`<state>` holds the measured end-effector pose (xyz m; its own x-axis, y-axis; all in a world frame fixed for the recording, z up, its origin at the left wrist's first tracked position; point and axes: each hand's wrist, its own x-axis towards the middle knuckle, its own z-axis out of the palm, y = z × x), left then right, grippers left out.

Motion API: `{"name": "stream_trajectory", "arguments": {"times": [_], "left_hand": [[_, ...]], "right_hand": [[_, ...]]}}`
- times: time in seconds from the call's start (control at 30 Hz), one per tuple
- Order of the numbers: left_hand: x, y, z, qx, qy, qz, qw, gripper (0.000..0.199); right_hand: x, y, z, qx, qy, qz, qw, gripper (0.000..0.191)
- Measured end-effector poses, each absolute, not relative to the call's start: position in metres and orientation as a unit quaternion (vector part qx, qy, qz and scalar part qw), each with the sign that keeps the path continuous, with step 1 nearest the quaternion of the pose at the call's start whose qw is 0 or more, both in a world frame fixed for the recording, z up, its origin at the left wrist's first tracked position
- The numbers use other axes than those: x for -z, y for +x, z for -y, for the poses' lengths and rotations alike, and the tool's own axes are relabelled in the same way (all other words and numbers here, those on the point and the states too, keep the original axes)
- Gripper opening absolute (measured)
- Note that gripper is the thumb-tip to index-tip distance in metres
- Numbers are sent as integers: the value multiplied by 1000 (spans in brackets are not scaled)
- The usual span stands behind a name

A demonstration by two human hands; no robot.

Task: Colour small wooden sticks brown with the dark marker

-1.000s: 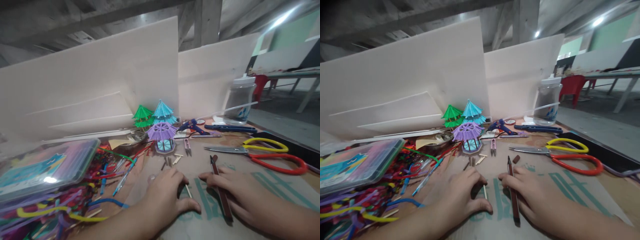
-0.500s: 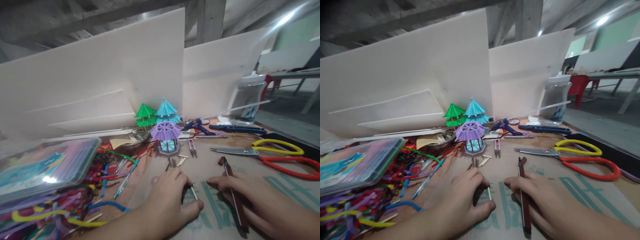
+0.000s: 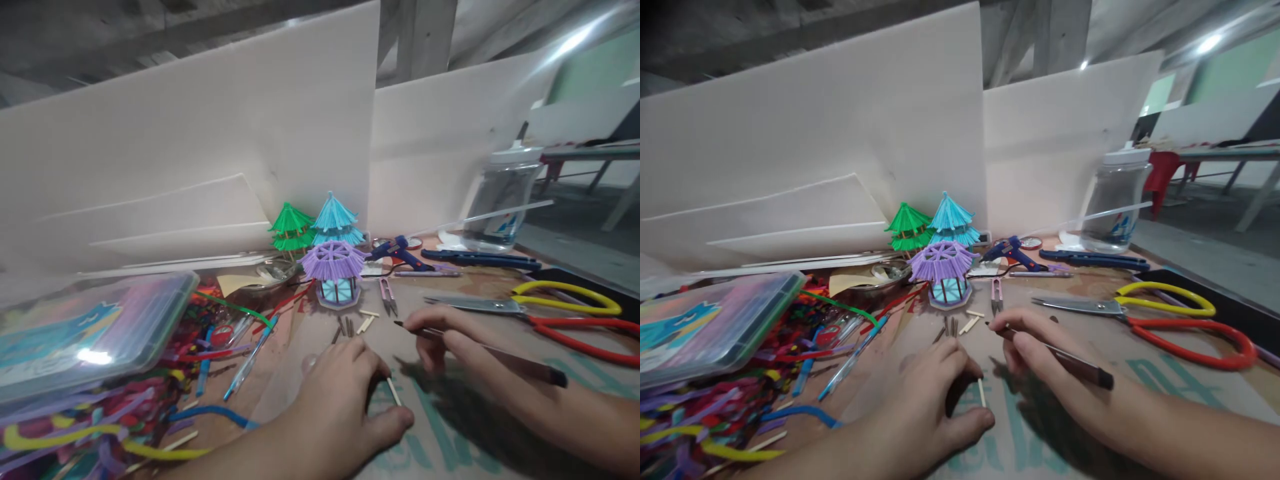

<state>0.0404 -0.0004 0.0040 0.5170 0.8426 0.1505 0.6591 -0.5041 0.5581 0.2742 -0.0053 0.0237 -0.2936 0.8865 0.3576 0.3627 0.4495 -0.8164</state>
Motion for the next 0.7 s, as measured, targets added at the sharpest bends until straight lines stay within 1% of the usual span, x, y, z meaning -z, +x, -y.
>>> {"name": "stream_trajectory", "arguments": {"times": [0.03,0.07,0.1,0.17,0.23,0.37,0.47,0.57,0.7], "left_hand": [[-5,41,1,-205,842,-448,222,40],[-6,41,1,-204,842,-449,219,43],[-7,41,2,-205,842,-451,213,45],[-8,42,3,-201,843,-458,197,41],[-8,43,4,-193,844,-463,188,35],[-7,42,3,-197,847,-455,193,23],[-5,41,2,-202,845,-452,203,23],[-4,40,0,-209,843,-452,204,22],[-2,41,-2,-219,838,-453,211,24]], "right_hand": [[-19,271,-2,-330,-422,737,412,25],[-14,270,-8,-361,-413,717,429,23],[-11,269,-13,-399,-408,702,426,21],[-8,270,-17,-443,-407,675,427,15],[-12,271,-15,-451,-425,657,430,9],[-24,266,-3,-462,-457,652,390,12],[-28,263,2,-462,-442,682,356,13],[-28,262,2,-496,-413,692,325,8],[-25,261,0,-505,-396,698,318,10]]}}
